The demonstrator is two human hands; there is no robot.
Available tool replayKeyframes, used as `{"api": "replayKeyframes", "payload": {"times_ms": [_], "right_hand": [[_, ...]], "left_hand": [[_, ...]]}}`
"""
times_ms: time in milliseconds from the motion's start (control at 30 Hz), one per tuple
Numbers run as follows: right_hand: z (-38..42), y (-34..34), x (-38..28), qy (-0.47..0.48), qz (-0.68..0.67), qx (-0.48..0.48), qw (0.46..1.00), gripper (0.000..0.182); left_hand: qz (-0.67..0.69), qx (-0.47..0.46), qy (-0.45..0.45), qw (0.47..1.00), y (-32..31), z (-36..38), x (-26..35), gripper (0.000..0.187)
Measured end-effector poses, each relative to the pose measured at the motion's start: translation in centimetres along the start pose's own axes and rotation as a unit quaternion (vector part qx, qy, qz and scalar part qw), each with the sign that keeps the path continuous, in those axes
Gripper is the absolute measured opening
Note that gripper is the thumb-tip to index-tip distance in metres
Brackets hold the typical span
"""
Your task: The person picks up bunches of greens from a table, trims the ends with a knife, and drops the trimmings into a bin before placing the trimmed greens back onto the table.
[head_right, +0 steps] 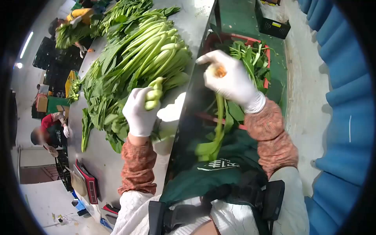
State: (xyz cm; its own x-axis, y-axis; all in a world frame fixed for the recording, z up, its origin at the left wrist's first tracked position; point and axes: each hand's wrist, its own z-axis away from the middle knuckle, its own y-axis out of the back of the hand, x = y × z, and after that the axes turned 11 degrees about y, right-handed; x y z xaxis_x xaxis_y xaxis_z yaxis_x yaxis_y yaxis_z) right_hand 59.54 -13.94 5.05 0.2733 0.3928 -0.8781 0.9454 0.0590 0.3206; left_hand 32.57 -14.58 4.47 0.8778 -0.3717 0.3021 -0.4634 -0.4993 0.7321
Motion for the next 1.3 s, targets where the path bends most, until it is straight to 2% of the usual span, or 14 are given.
{"api": "replayKeyframes", "payload": {"times_ms": [67,100,233,300,467,567,633,667,733,767,833,1033,1167,1300], "right_hand": [[-1.3,2.1,3.3,0.078,0.288,0.054,0.953,0.035],[-1.6,2.2,5.1,0.16,0.452,0.09,0.873,0.034],[-0.8,-1.3,0.3,0.197,0.219,0.015,0.956,0.04],[-0.3,-3.2,-1.4,0.189,0.186,0.009,0.964,0.049],[-1.7,-2.8,3.8,0.018,0.307,-0.029,0.951,0.037],[-0.9,-0.8,7.1,-0.001,0.179,0.024,0.984,0.027],[-0.5,-0.2,7.4,-0.042,0.112,0.069,0.99,0.027],[-0.3,0.2,7.9,-0.027,0.124,0.074,0.989,0.027],[-0.2,1.0,8.0,-0.037,0.119,0.08,0.989,0.028],[0.1,1.2,7.8,-0.066,0.104,0.077,0.989,0.029],[0.7,1.2,9.3,-0.077,0.108,0.075,0.988,0.029],[3.0,-0.7,12.5,-0.121,0.048,0.018,0.991,0.03],[5.3,-1.9,12.2,-0.169,0.055,-0.022,0.984,0.029],[6.1,-4.4,11.2,-0.196,0.081,-0.075,0.974,0.029]], "left_hand": [[0.096,-0.057,0.071,0.991,1.6,-0.7,0.6,0.026],[0.153,-0.071,0.081,0.982,2.1,-1.1,0.9,0.025],[0.196,-0.097,0.087,0.972,2.8,-2.3,3.2,0.024],[0.226,-0.111,0.076,0.965,2.8,-2.6,4.2,0.023],[0.24,-0.143,0.07,0.958,3.9,-2.7,3.8,0.023],[0.287,-0.119,0.156,0.938,6.1,-2.9,1.7,0.02],[0.451,-0.052,0.291,0.842,7.9,-2.8,0.1,0.021],[0.568,-0.008,0.345,0.747,8.8,-2.3,-1.3,0.029],[0.662,0.078,0.364,0.651,10.1,-0.7,-7.1,0.04],[0.737,0.111,0.373,0.554,11.1,-0.4,-8.8,0.042],[0.795,0.129,0.334,0.49,12.6,1.6,-11.8,0.052],[0.734,0.325,0.395,0.446,16.8,10.8,-19.7,0.056],[0.687,0.436,0.433,0.388,20.3,18.3,-29.6,0.043],[0.568,0.538,0.495,0.378,26.0,17.6,-41.2,0.042]]}}
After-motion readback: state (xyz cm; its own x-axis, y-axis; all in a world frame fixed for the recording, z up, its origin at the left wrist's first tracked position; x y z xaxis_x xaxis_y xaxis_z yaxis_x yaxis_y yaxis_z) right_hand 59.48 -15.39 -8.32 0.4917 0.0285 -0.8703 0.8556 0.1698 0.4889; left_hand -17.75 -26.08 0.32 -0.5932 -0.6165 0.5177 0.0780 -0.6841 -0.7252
